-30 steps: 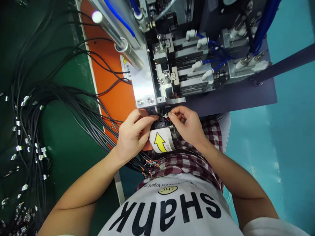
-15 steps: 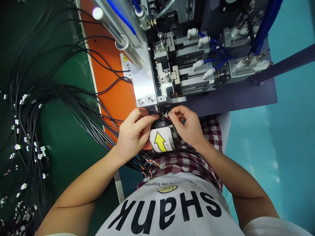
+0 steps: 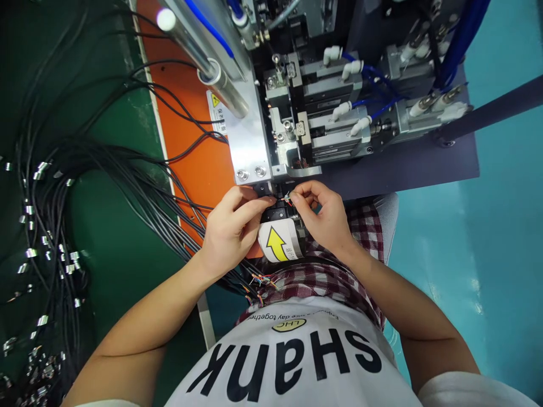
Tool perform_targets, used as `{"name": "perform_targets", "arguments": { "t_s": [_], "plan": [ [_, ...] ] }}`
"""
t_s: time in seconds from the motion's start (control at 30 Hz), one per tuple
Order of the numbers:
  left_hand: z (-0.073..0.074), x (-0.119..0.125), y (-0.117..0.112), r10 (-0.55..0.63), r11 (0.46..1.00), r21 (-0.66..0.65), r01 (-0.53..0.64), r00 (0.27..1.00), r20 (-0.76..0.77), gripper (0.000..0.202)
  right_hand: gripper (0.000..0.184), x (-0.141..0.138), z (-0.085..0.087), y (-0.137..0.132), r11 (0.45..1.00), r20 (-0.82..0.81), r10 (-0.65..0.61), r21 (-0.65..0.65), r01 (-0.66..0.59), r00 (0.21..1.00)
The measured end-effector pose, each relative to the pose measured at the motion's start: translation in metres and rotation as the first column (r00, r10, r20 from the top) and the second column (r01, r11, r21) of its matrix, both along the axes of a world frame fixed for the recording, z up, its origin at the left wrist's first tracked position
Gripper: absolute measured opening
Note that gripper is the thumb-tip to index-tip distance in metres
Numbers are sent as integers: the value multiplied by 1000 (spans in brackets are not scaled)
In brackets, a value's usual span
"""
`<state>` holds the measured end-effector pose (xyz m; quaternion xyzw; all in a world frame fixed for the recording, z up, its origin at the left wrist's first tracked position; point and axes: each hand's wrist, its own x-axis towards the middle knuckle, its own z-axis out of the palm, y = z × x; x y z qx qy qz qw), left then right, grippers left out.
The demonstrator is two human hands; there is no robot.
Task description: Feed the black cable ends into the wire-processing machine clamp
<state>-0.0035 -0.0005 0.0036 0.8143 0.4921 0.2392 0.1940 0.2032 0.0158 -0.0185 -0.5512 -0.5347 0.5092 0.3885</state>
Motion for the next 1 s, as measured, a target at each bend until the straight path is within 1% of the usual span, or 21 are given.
{"name": "perform_targets", "arguments": {
  "t_s": [0.2,0.5,0.8,1.0],
  "plan": [
    [-1,0,1,-3,1000,-6,2,1000,-11,31,14,0,-2,0,1000,15,1,-19,-1,1000],
    [0,1,2,-8,1000,-1,8,1000,-19,33,14,1,1,1,1000,16,7,-17,-7,1000],
    [-1,0,2,-5,1000,6,5,999,-40,34,15,1,-4,-1,1000,14,-6,-29,6,1000],
    [0,0,2,-13,1000,6,13,999,-44,33,12,-1,-4,-2,999,16,-11,32,10,1000]
  ]
}}
